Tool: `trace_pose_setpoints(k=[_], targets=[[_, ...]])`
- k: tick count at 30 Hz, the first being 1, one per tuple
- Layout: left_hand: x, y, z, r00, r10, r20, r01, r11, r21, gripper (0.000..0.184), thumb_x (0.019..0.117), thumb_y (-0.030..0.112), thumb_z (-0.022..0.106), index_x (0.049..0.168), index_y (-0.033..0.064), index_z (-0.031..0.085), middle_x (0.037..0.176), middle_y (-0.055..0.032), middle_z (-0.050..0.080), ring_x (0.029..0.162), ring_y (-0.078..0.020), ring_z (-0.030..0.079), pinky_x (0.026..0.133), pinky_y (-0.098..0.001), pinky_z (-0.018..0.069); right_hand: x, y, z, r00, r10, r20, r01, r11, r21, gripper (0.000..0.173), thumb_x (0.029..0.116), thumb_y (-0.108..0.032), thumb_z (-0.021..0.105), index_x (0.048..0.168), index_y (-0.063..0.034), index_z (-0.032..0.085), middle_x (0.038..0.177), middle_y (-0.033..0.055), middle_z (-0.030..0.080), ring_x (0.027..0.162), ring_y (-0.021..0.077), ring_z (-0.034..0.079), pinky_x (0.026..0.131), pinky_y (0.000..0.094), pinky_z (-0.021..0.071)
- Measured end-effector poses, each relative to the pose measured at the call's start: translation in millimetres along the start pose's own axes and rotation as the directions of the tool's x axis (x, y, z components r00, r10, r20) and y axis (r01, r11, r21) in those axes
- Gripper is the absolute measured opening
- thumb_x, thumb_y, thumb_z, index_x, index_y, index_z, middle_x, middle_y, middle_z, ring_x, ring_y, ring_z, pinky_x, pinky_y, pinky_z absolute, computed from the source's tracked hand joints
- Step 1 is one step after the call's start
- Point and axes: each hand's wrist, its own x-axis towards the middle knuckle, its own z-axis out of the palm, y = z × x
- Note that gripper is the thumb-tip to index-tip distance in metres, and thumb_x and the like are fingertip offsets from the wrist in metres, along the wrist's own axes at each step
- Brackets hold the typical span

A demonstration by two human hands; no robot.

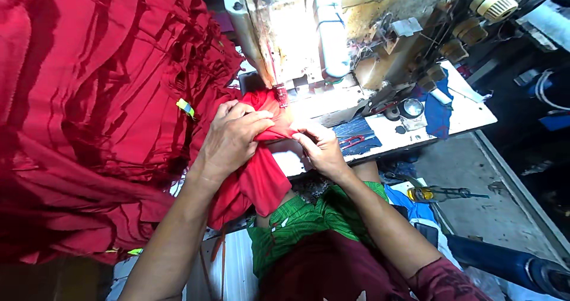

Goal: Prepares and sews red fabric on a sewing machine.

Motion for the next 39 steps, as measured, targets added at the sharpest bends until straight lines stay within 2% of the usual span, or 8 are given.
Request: trace_pose_setpoints(k=[10,15,21,25,28,34,37,39], targets=[[38,45,-41,0.971,-0.193,0.138,0.194,0.981,0.008,0.032,0.0915,-0.009,0.058,0.117,0.0018,0.074,0.131,-0.0131,0.069,0.121,-0.0383,0.063,0.106,-0.0558,0.0413,9,-1,7,0.999,0.023,-0.025,-0.022,0.999,0.038,0.014,0.1012,-0.004,0.060,0.111,-0.0039,0.071,0.098,0.0081,0.070,0.060,0.0122,0.061,0.052,0.0277,0.0552],[11,0,-6,1.000,0.027,0.001,-0.027,0.998,-0.058,0.020,0.0856,0.020,0.068,0.101,0.0100,0.074,0.130,-0.0088,0.064,0.123,-0.0332,0.056,0.102,-0.0549,0.0438,14,2,10,0.999,-0.016,-0.041,0.016,1.000,0.004,0.016,0.1016,-0.003,0.058,0.112,-0.0046,0.071,0.103,0.0076,0.071,0.069,0.0126,0.064,0.060,0.0289,0.0577],[9,-17,-36,0.986,-0.068,0.154,0.060,0.997,0.054,0.064,0.0939,0.073,0.049,0.093,0.0133,0.072,0.131,-0.0106,0.061,0.129,-0.0349,0.053,0.106,-0.0605,0.0408,13,3,6,0.999,-0.044,-0.013,0.044,0.998,-0.036,0.018,0.1024,-0.004,0.058,0.113,-0.0057,0.072,0.106,0.0066,0.072,0.069,0.0121,0.065,0.059,0.0284,0.0576],[-8,-60,-72,0.964,-0.221,0.148,0.203,0.971,0.124,0.059,0.0952,0.066,0.052,0.096,0.0107,0.075,0.137,-0.0169,0.058,0.130,-0.0451,0.049,0.101,-0.0688,0.0400,18,2,2,0.999,-0.039,0.017,0.040,0.997,-0.065,0.015,0.1032,-0.008,0.059,0.113,-0.0067,0.072,0.101,0.0062,0.071,0.066,0.0120,0.063,0.058,0.0294,0.0565],[-14,-48,-86,0.995,-0.099,-0.005,0.096,0.979,-0.181,0.037,0.0919,0.047,0.067,0.083,0.0114,0.071,0.137,-0.0083,0.059,0.131,-0.0282,0.052,0.107,-0.0501,0.0442,26,-5,-5,0.993,-0.051,0.104,0.063,0.992,-0.113,0.014,0.1027,-0.009,0.060,0.111,-0.0060,0.071,0.103,0.0059,0.071,0.079,0.0111,0.067,0.070,0.0300,0.0592],[-21,29,-59,0.976,0.121,-0.181,-0.203,0.805,-0.557,0.023,0.0891,0.024,0.074,0.072,0.0111,0.066,0.093,-0.0016,0.072,0.100,-0.0178,0.070,0.092,-0.0405,0.0591,10,-39,-23,0.896,-0.137,0.422,0.137,0.990,0.029,0.011,0.0982,-0.005,0.065,0.106,-0.0021,0.073,0.109,0.0066,0.070,0.083,0.0101,0.068,0.070,0.0274,0.0608],[-23,43,-24,0.962,0.111,-0.251,-0.227,0.837,-0.497,0.024,0.0893,0.027,0.078,0.076,0.0097,0.067,0.077,0.0002,0.068,0.083,-0.0141,0.067,0.086,-0.0388,0.0538,-17,-40,-26,0.900,-0.183,0.397,0.219,0.975,-0.047,0.014,0.1004,-0.008,0.064,0.106,-0.0015,0.075,0.112,0.0069,0.071,0.101,0.0120,0.069,0.087,0.0302,0.0608],[-27,45,-1,0.965,0.082,-0.248,-0.151,0.951,-0.270,0.033,0.0883,0.044,0.078,0.091,0.0122,0.074,0.094,-0.0044,0.069,0.098,-0.0207,0.064,0.101,-0.0473,0.0454,-33,-33,-25,0.923,-0.185,0.336,0.234,0.966,-0.110,0.015,0.1016,-0.008,0.063,0.108,-0.0025,0.075,0.114,0.0064,0.072,0.107,0.0129,0.069,0.093,0.0313,0.0606]])
